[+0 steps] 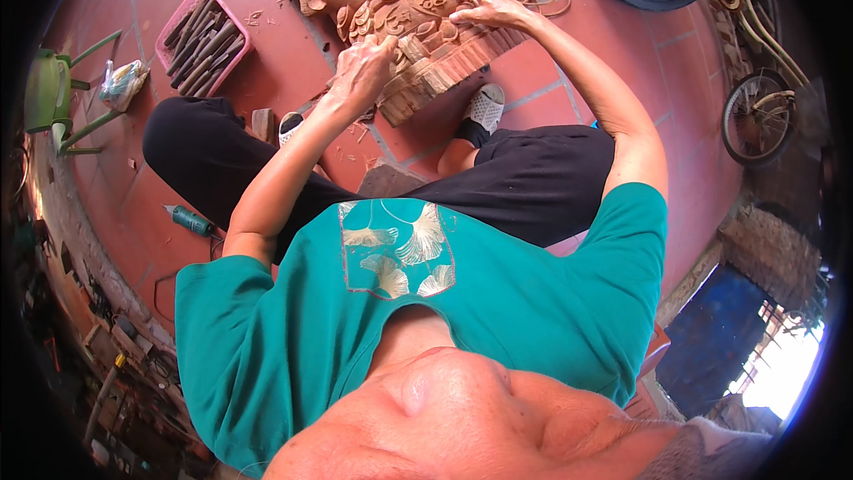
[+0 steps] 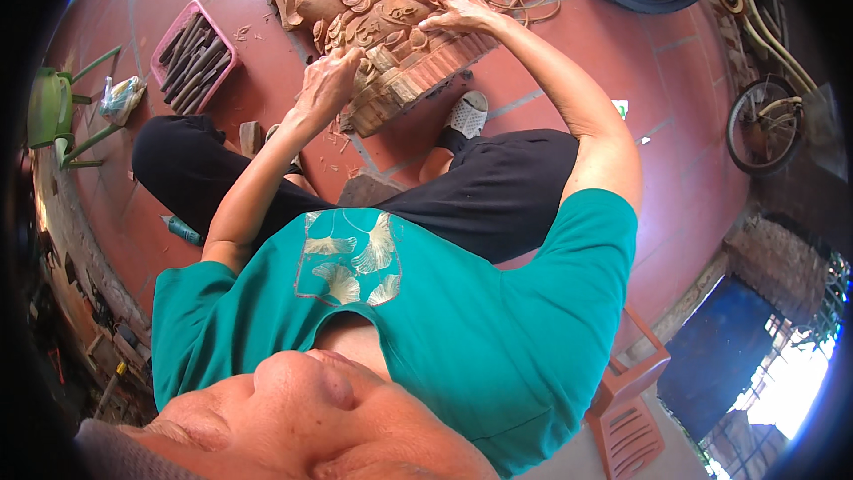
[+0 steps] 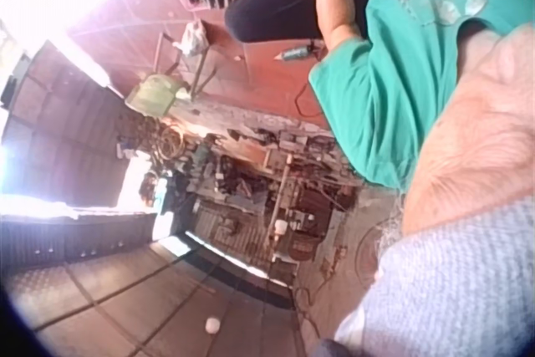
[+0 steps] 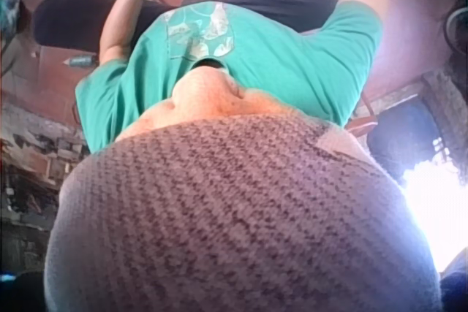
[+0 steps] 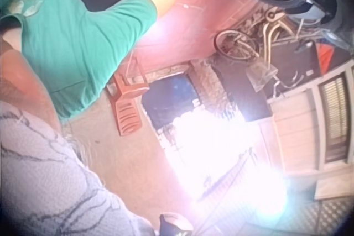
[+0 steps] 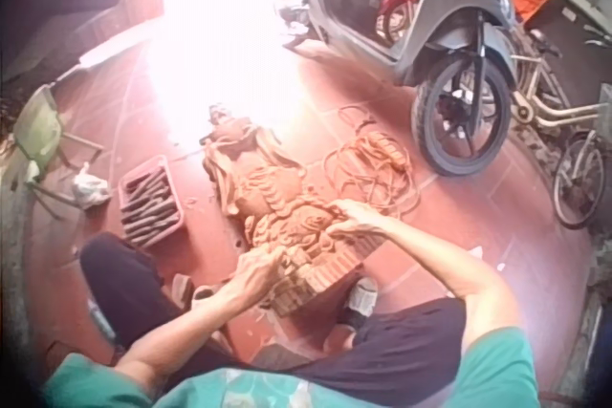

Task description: The person sits on the floor and carves a wooden sculpture using a chisel and mallet. They repeatedly strike the chisel to shape the wood, occasionally adjusting the tool and the sculpture's position.

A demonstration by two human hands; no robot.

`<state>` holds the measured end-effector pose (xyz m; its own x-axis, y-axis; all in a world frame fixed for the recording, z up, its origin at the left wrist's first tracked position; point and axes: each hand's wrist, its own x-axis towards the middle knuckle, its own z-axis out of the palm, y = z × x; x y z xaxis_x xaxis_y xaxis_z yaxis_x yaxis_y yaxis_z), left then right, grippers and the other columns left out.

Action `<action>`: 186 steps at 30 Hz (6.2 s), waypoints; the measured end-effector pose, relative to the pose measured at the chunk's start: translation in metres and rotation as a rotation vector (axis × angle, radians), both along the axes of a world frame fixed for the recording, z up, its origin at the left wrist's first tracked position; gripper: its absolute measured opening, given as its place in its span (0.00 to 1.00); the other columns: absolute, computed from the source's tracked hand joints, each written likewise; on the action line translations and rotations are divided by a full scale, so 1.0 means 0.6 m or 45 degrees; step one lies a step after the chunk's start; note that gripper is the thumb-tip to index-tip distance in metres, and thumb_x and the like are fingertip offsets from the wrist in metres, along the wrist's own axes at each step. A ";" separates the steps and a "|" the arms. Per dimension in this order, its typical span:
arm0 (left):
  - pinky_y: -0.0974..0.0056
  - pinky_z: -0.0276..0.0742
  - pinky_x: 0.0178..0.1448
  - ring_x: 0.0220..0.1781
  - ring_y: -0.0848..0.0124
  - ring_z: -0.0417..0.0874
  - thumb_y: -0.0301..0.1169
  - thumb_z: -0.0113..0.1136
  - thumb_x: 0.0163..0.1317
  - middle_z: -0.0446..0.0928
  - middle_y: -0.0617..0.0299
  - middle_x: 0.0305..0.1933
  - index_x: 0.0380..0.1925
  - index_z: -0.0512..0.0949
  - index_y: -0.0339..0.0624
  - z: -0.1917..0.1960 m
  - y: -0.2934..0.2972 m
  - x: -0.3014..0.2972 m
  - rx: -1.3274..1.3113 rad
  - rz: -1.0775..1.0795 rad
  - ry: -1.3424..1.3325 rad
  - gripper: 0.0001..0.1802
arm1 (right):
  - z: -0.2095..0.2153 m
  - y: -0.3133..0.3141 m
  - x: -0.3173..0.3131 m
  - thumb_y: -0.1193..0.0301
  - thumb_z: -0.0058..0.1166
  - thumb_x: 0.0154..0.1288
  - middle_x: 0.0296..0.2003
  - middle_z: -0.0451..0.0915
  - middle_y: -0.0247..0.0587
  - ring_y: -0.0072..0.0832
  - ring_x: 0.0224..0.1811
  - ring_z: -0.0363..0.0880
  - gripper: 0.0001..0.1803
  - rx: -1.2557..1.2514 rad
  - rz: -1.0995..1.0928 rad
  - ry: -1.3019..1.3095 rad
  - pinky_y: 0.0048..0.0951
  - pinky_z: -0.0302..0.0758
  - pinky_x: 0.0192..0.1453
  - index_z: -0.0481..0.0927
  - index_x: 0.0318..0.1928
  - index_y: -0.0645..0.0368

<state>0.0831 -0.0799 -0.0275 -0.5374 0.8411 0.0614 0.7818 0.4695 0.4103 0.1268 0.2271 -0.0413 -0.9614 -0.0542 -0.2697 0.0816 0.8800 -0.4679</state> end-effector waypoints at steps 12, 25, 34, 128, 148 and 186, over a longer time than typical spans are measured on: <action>0.47 0.78 0.41 0.39 0.47 0.83 0.31 0.53 0.65 0.79 0.45 0.36 0.38 0.77 0.42 0.012 -0.014 -0.021 0.048 -0.013 -0.053 0.07 | -0.002 0.006 0.001 0.41 0.60 0.56 0.59 0.74 0.52 0.46 0.63 0.72 0.43 -0.049 0.000 0.022 0.43 0.69 0.65 0.68 0.64 0.55; 0.47 0.78 0.40 0.38 0.46 0.83 0.24 0.51 0.59 0.79 0.42 0.35 0.36 0.75 0.38 0.031 -0.001 -0.004 -0.028 -0.009 -0.015 0.06 | -0.011 0.009 -0.002 0.39 0.60 0.55 0.59 0.74 0.53 0.46 0.64 0.71 0.45 -0.025 0.004 0.028 0.44 0.69 0.65 0.68 0.65 0.55; 0.45 0.76 0.40 0.39 0.44 0.82 0.27 0.51 0.64 0.79 0.43 0.35 0.37 0.74 0.39 0.033 -0.004 -0.015 -0.005 0.019 -0.073 0.05 | -0.005 0.007 0.000 0.44 0.60 0.58 0.58 0.74 0.52 0.45 0.62 0.73 0.40 -0.020 0.015 0.026 0.42 0.69 0.65 0.67 0.64 0.54; 0.57 0.82 0.35 0.37 0.56 0.85 0.23 0.55 0.55 0.77 0.49 0.36 0.42 0.75 0.39 0.021 -0.046 0.038 -0.112 -0.143 0.222 0.13 | 0.006 0.002 -0.002 0.42 0.59 0.57 0.59 0.74 0.55 0.47 0.63 0.72 0.43 -0.022 0.036 0.006 0.43 0.69 0.65 0.68 0.64 0.58; 0.50 0.79 0.39 0.37 0.50 0.84 0.28 0.51 0.63 0.79 0.49 0.36 0.44 0.79 0.47 0.023 -0.046 0.006 -0.014 0.017 0.084 0.11 | 0.000 0.006 -0.001 0.42 0.60 0.57 0.58 0.74 0.54 0.47 0.63 0.71 0.43 -0.027 0.028 0.010 0.43 0.68 0.65 0.68 0.64 0.57; 0.51 0.79 0.37 0.37 0.52 0.84 0.28 0.53 0.63 0.79 0.50 0.37 0.43 0.78 0.45 0.008 -0.034 0.001 -0.017 -0.009 0.132 0.10 | 0.001 0.004 -0.003 0.41 0.59 0.58 0.60 0.73 0.53 0.46 0.65 0.70 0.43 -0.008 0.036 0.006 0.45 0.68 0.66 0.67 0.66 0.54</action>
